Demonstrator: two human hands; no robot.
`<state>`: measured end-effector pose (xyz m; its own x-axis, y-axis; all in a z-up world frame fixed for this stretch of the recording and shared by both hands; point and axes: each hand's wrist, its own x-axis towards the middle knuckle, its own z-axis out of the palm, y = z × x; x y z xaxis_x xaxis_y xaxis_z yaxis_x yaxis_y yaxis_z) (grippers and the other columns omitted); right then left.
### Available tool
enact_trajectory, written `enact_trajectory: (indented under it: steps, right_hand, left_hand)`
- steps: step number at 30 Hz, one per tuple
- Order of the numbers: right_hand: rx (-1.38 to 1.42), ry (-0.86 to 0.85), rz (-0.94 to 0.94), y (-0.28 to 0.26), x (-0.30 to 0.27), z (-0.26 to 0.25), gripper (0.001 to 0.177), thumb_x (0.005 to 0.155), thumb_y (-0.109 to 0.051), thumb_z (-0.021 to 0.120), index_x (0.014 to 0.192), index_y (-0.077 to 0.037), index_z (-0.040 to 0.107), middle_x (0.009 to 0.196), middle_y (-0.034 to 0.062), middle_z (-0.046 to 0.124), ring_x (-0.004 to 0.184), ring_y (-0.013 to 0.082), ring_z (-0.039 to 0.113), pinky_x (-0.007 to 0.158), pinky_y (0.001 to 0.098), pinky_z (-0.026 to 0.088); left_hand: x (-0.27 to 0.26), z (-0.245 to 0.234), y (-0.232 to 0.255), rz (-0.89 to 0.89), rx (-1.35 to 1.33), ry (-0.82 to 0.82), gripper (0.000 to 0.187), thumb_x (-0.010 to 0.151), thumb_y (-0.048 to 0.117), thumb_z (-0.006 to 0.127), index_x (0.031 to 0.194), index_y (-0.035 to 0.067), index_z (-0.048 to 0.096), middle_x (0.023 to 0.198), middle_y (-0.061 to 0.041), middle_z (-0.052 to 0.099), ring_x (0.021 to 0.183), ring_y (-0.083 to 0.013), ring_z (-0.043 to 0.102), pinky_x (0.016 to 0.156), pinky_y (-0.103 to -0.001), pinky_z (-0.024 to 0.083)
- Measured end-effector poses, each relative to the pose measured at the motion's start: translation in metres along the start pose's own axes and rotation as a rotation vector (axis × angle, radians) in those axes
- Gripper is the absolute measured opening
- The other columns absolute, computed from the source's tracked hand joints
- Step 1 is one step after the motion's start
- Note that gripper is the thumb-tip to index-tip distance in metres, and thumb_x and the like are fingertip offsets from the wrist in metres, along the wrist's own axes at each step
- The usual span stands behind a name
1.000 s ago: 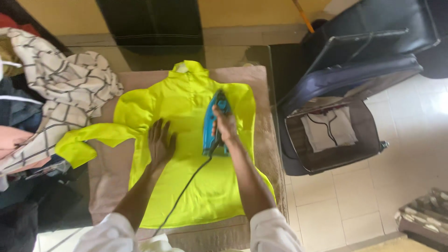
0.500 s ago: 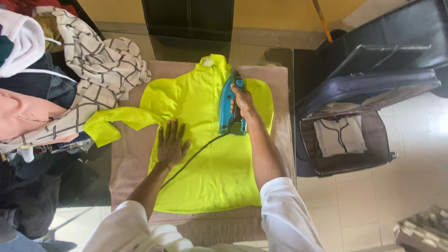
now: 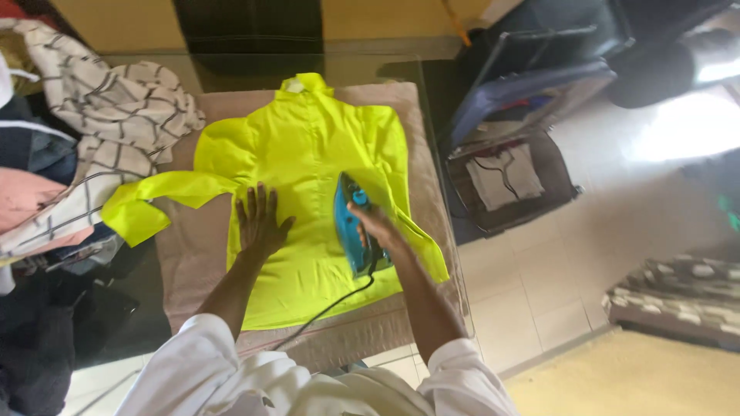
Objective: Ironing and folding a neon green long-sleeved shirt on a table.
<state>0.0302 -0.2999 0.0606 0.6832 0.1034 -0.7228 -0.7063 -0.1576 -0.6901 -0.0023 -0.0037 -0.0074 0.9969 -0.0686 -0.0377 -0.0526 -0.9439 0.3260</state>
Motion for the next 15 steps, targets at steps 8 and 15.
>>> enact_trajectory:
  steps: [8,15]
  right_hand:
    - [-0.060,0.134,-0.063,0.079,-0.101,-0.004,0.044,0.086,-0.048,0.075,0.097,-0.007,0.061,0.058,0.0045,0.055,0.040,0.0163,0.054,0.034,0.0358,0.047]
    - [-0.020,0.421,0.010,0.117,-0.115,-0.059,0.039,0.089,-0.039,0.076,0.088,-0.003,0.062,0.060,0.0052,0.057,0.042,0.0178,0.055,0.036,0.0367,0.049]
  left_hand:
    - [-0.102,-0.005,0.045,0.178,-0.029,-0.017,0.084,0.092,0.060,0.054,0.159,0.014,0.032,0.169,-0.016,0.017,0.157,-0.0354,0.013,0.123,-0.060,0.006]
    - [-0.171,-0.010,0.022,0.191,-0.038,-0.072,0.085,0.089,0.059,0.056,0.158,0.016,0.030,0.168,-0.012,0.018,0.156,-0.0319,0.012,0.124,-0.057,0.006]
